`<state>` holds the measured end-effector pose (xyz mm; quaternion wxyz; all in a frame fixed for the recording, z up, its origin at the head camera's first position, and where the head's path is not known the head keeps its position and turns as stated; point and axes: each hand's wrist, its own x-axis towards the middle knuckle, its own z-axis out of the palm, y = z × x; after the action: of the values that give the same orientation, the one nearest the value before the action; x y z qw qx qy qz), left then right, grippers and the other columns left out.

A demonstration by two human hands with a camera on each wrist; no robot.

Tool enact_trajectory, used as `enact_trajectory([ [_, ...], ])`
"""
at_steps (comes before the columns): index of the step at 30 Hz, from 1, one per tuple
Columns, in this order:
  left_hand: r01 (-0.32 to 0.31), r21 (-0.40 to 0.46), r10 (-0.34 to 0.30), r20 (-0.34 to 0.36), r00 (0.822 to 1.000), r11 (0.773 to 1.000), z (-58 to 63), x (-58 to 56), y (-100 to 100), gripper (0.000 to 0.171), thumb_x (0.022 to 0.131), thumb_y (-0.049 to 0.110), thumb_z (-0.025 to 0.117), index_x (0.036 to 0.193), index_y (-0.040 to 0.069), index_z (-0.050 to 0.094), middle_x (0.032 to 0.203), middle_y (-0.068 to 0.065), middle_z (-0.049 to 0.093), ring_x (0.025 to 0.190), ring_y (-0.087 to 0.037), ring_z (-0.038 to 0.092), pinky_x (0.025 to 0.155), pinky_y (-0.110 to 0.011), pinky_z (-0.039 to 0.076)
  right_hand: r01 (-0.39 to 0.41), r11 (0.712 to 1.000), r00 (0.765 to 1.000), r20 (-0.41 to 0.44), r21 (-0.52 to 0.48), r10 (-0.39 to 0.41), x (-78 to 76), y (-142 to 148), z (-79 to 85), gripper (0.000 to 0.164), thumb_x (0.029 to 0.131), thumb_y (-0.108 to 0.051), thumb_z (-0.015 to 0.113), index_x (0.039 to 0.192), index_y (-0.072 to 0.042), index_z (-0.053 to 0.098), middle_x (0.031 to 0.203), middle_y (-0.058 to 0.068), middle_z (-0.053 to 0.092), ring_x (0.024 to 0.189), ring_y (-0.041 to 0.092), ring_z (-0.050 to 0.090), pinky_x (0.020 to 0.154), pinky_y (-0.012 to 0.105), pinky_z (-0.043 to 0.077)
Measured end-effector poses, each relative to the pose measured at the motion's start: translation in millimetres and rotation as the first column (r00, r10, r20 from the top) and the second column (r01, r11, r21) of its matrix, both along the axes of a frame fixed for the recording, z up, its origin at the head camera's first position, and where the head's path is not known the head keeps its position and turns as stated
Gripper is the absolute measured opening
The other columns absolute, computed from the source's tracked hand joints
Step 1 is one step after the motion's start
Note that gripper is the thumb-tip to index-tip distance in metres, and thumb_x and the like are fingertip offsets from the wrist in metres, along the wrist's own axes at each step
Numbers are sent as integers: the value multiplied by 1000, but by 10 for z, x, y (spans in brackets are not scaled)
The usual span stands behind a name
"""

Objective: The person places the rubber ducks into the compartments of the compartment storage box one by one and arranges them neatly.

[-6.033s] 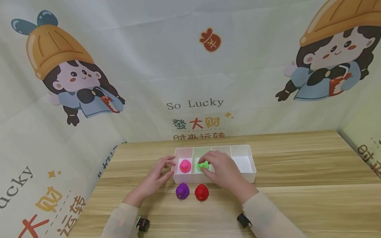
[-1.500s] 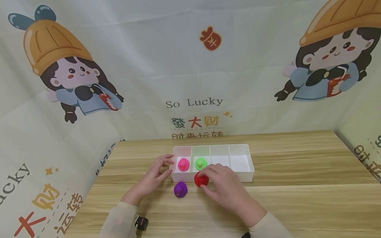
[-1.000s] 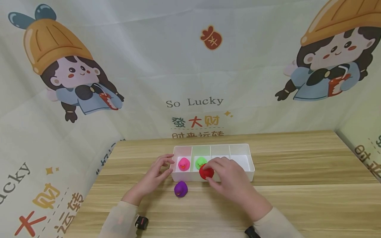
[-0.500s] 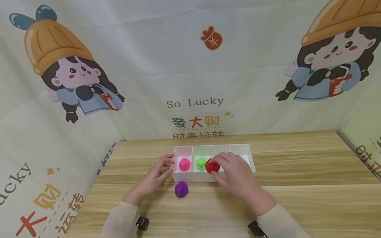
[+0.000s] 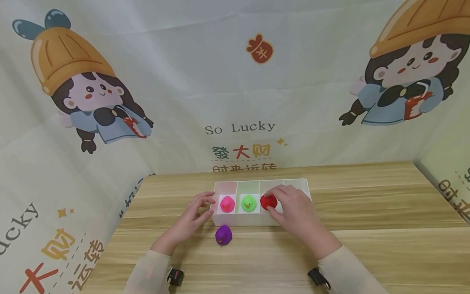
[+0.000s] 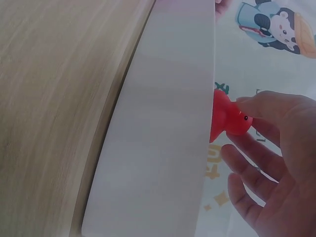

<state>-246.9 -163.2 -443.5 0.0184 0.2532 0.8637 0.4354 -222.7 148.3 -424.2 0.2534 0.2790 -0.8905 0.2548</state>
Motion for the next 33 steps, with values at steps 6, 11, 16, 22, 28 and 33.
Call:
enact_trajectory([
  [6,17,19,-17,-3,1000,1000,89,65,24,27,91,21,49,112,6,46,137,-10,29,114,-33,38,93,-48,33,32,999,999,44,20,-33,-44,20,-49,26,71,-22,72,94,-19,62,94,-8,60,80,13,53,67,28,45],
  [11,15,25,-15,1,1000,1000,95,71,34,25,91,20,49,111,8,46,137,-10,29,113,-34,38,93,-48,34,52,998,995,85,41,-56,-80,30,-78,24,72,-22,72,94,-19,62,93,-8,60,79,13,53,69,27,44],
  [16,12,31,-12,4,1000,999,108,72,34,27,91,20,50,112,3,46,137,-11,30,114,-36,37,93,-50,33,55,996,989,137,73,-64,-126,15,-87,25,74,-26,71,96,-20,62,93,-9,59,80,13,53,70,29,44],
  [22,7,20,-8,12,1000,1000,121,71,29,29,91,22,49,112,3,46,137,-10,29,114,-36,37,93,-51,32,56,996,975,213,67,-69,-191,-6,-104,24,74,-27,71,95,-21,62,92,-10,59,79,14,53,69,28,44],
  [28,11,16,-11,9,1000,1000,112,66,26,30,91,23,49,113,4,46,137,-10,29,115,-35,37,93,-50,32,51,996,965,253,79,-69,-263,4,-143,23,73,-27,72,93,-20,62,87,-10,59,76,15,53,65,28,43],
  [33,9,22,-9,6,1000,1000,106,60,25,27,91,19,49,112,3,46,137,-10,29,114,-35,37,93,-51,32,39,995,957,282,88,-63,-312,1,-148,21,72,-25,73,90,-21,63,82,-12,58,75,15,53,65,28,42],
])
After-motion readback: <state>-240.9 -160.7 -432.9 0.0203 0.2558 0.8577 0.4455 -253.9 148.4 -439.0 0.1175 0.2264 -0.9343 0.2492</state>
